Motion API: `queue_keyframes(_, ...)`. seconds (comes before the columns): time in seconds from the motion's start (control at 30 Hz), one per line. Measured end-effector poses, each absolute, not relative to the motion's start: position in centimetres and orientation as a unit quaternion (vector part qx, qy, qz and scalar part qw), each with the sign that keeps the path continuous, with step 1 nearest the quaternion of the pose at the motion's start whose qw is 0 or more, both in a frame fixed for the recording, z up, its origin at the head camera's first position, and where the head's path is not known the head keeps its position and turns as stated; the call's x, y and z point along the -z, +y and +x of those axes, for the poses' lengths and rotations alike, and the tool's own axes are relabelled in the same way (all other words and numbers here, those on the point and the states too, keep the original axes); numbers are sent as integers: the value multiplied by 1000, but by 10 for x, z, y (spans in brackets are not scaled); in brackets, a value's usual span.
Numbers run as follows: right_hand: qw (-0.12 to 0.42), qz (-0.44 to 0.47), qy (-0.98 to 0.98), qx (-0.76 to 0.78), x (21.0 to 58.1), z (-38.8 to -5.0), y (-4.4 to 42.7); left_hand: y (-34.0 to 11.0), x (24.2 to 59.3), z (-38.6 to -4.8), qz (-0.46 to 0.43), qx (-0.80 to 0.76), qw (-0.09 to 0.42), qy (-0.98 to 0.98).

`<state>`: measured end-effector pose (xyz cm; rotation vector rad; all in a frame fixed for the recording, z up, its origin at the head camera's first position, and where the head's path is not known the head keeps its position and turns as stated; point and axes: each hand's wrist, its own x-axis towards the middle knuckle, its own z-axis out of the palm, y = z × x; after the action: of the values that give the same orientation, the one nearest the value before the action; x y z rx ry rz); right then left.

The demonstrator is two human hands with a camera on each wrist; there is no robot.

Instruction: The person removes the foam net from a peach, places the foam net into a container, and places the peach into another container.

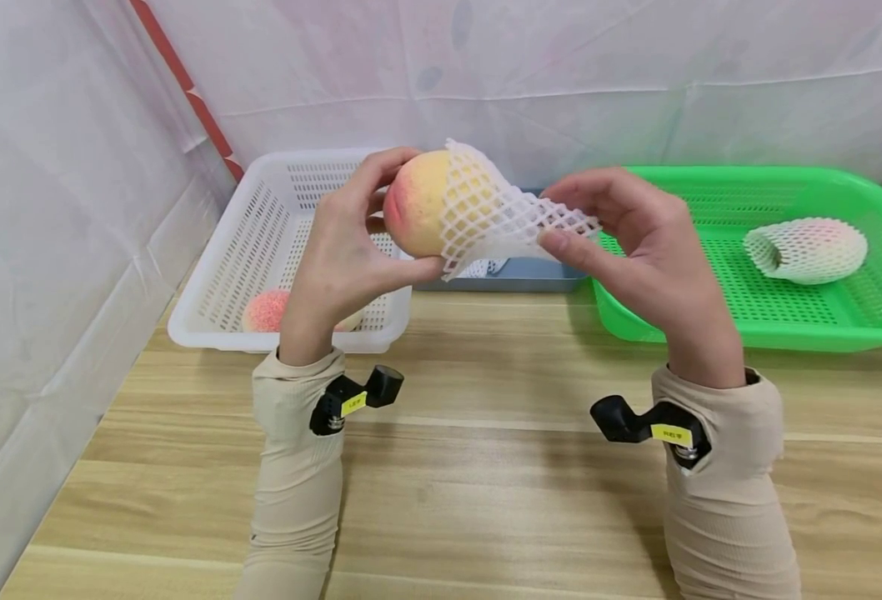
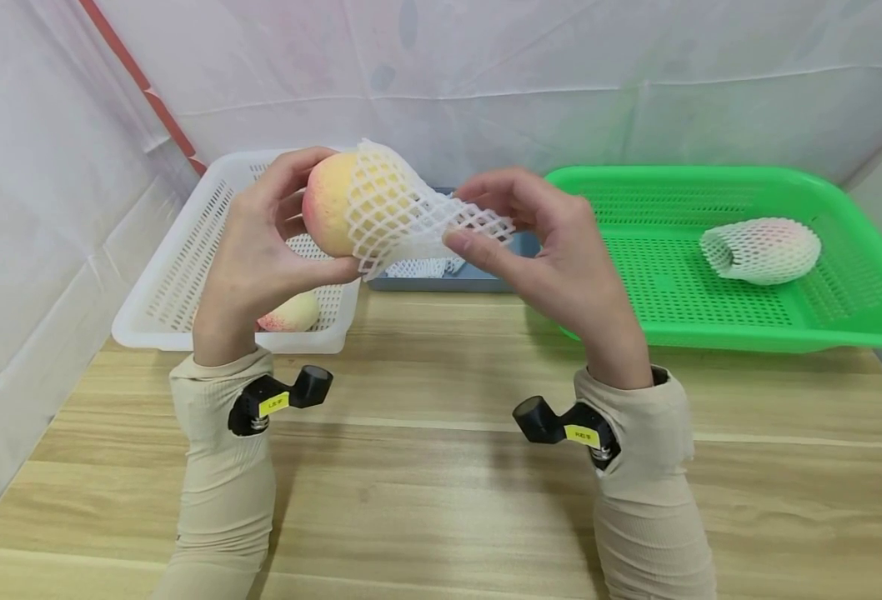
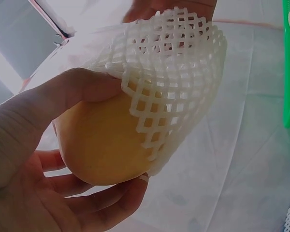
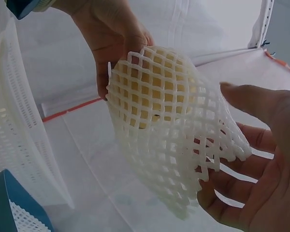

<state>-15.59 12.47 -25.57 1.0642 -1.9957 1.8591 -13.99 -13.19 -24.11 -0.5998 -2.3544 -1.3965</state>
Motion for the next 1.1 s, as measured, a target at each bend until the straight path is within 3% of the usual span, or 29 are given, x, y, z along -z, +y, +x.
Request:
queue_keyframes(0.2,147,363,-711,-584,254,-155,124,-129,241,-140,-212,491,168,-828)
queue_keyframes(0.5,306,370,-780,-402,255,-157,124,-128,241,-141,-209,474,172,-838)
queue_keyframes(0.73,355,327,-816,-317,262,-164,124,-132,242,-140,-201,474,184,-837)
queue_keyframes(1.1,416,218,-811,-347,272,-171,114,-134,242,-140,-197,473,188,-838)
